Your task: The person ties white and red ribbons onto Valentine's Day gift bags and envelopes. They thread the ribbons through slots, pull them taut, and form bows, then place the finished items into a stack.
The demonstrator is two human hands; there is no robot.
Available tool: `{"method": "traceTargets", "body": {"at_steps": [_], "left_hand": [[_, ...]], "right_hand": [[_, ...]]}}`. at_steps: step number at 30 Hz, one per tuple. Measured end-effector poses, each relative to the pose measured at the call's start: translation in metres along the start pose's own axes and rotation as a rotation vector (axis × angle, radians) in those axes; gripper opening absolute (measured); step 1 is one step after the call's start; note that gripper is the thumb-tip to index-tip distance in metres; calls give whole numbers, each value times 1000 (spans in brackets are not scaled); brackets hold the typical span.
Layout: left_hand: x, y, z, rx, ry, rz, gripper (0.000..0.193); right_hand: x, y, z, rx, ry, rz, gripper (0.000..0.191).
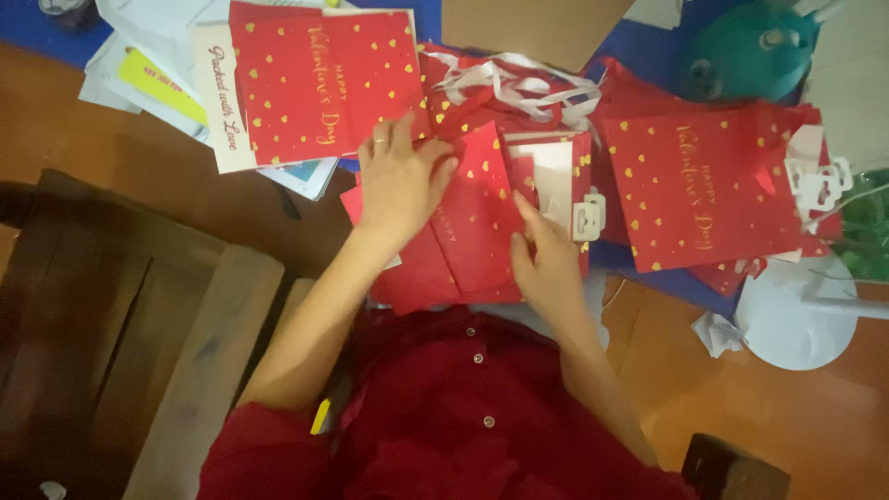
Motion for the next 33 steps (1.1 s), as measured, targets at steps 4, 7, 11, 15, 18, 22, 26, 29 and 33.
{"method": "traceTargets", "body": {"at_steps": [4,7,11,15,18,22,26,29,33], "left_hand": [[9,-20,18,326,154,-209,12],[16,-31,39,391,107,-451,21],[12,-36,63,495,251,-682,37],[2,-38,94,442,305,-1051,27],[1,-37,113,138,243,-1004,34],[-17,-16,106,-178,-123,-485,53],[-66,15,25,593,164,-924,69],[-91,43,-20,-58,-610,-195,64],[-84,46,-35,166,-518,-221,85]], "right_hand": [[6,0,0,-11,49,77,60],[10,1,-2,-3,-30,139,59],[17,1,0,2,-48,261,59],[20,1,0,-16,-54,258,58],[14,1,-2,-10,-43,293,56],[-8,0,-4,-2,78,254,50],[-33,-4,-2,-61,-86,241,20],[-37,4,-8,-58,-80,401,30],[-31,16,5,-72,-91,627,43]]}}
Point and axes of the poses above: each hand's wrist, its own z-axis towards the middle knuckle, its own y-axis out of the back of the hand, x = y × z, the point moved 1 cm from there along z, towards the middle knuckle, and after that the axes turned 14 degrees about z, right-handed, at the moved point
